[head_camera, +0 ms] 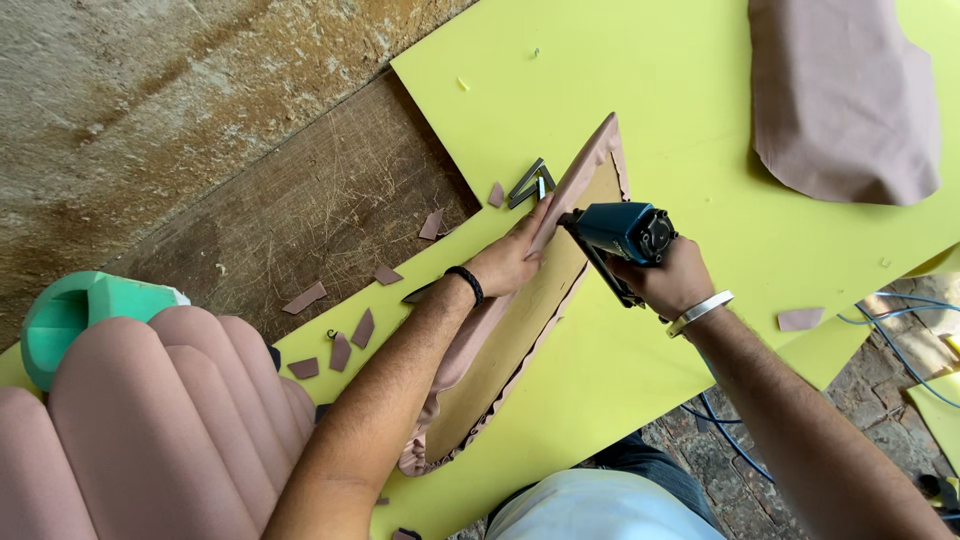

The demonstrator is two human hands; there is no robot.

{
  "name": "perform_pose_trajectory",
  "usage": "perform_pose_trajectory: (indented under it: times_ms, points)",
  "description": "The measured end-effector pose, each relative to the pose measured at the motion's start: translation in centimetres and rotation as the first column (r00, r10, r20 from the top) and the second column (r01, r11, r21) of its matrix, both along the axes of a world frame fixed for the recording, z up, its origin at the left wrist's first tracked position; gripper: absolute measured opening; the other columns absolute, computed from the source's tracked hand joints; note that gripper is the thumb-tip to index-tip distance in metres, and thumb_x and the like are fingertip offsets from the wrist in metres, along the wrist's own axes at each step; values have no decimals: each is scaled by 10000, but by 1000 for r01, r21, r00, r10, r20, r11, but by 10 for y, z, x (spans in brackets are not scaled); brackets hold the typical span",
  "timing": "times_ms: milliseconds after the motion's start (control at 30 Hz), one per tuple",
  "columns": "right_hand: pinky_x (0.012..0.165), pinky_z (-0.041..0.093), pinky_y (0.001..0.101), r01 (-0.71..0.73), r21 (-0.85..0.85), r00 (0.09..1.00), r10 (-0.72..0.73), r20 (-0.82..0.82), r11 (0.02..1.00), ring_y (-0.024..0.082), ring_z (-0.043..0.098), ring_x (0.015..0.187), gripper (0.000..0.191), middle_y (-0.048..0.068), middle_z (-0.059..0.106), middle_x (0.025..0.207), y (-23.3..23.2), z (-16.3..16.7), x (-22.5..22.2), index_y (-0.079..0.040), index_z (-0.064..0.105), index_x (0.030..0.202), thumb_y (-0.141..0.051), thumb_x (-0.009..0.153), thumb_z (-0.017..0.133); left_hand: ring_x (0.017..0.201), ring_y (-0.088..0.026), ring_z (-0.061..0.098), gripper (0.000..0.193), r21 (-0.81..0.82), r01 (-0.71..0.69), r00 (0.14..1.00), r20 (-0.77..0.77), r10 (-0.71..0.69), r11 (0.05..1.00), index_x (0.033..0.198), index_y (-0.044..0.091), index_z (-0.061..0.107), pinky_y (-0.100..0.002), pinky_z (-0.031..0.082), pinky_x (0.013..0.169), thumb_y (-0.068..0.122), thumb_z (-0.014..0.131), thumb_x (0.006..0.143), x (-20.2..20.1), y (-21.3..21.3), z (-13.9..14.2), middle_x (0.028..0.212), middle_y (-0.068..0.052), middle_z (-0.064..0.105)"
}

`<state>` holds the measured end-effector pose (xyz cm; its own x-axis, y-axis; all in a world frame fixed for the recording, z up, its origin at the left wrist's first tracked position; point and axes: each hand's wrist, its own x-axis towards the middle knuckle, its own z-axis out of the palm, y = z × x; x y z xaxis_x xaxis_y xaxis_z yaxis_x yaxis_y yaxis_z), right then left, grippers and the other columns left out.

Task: The person staples pink fabric onto a cardboard template using a pneumatic staple gun, then trims excess fabric with scissors. The person repeats this process on multiple templates, folding and securing the fabric edges.

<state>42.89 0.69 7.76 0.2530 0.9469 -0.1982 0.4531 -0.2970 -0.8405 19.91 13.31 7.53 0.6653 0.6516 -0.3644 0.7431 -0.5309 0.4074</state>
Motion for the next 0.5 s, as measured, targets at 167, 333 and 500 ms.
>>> perform_pose_trajectory:
  times_ms: [167,333,500]
  points:
    - [636,599,356,-31,-141,999,29,-12,989,188,728,654,334,111,766,772,-9,1,-10,3,755,999,-262,808,828,1549,-355,183,1072,-97,-5,999,46,9,995,1598,289,-130,-461,209,1262,183,703,932,-3,1,10,1687,-217,95]
    - [636,600,329,-93,-23,994,92,-63,995,163,730,659,347,90,766,768,-25,-4,-19,-14,748,1016,-263,784,818,1550,-349,181,1247,-158,-36,996,-81,23,987,1587,289,-211,-482,231,1254,247,794,850,3,-10,26,1700,-201,71]
    - [635,610,309,-118,-82,989,110,-97,990,137,737,637,330,63,772,749,-41,-6,-29,-39,771,989,-298,789,814,1529,-415,111,1483,-117,8,997,-74,-17,993,1511,219,-248,-530,221,1222,355,985,696,-15,-30,31,1654,-284,-5]
